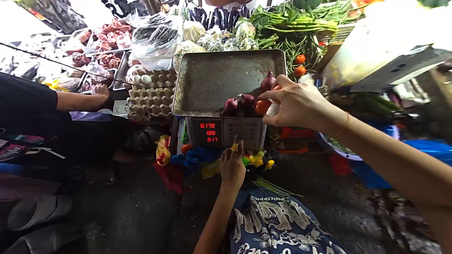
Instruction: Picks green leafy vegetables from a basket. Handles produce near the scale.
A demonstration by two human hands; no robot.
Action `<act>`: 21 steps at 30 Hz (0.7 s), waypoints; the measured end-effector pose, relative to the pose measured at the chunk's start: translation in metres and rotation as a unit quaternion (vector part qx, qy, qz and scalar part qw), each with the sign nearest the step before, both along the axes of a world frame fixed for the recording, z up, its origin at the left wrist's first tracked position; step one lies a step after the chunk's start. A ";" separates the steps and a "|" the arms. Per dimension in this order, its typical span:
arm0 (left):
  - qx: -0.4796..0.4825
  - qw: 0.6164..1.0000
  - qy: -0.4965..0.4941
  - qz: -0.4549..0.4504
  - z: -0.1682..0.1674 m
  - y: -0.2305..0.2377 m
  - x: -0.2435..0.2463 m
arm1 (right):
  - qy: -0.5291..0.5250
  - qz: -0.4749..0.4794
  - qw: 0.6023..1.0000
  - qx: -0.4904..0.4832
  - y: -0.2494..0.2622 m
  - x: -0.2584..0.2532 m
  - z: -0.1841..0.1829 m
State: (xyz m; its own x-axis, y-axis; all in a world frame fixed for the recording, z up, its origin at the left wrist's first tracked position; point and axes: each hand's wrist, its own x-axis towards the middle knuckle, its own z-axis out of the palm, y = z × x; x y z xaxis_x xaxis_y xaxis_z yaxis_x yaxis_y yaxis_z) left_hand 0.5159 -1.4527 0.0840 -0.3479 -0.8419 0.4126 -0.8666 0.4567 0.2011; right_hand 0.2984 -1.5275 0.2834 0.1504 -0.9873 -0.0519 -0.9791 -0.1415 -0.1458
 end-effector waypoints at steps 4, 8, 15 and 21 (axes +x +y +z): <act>-0.014 0.999 -0.015 -0.036 0.010 -0.002 -0.001 | 0.071 -0.013 0.993 0.098 -0.016 0.010 0.022; 0.075 0.994 -0.076 -0.036 0.036 -0.002 -0.005 | 0.070 0.002 0.994 0.079 -0.023 0.006 0.025; 0.344 0.907 0.241 -0.035 0.046 0.022 0.021 | -0.104 0.031 0.985 -0.134 -0.017 -0.045 0.060; 0.466 0.871 0.141 0.065 0.055 0.060 0.062 | -0.167 -0.016 0.972 -0.167 -0.038 -0.065 0.084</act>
State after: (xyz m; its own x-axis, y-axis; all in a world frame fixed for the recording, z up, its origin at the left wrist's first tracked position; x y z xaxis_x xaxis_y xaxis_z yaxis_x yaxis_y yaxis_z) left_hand 0.5781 -1.3923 0.1385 -0.2200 -0.8816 -0.4176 -0.7548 -0.1173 0.6453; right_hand 0.2335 -1.5654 0.3679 0.0722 -0.9452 0.3183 -0.8898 -0.2052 -0.4076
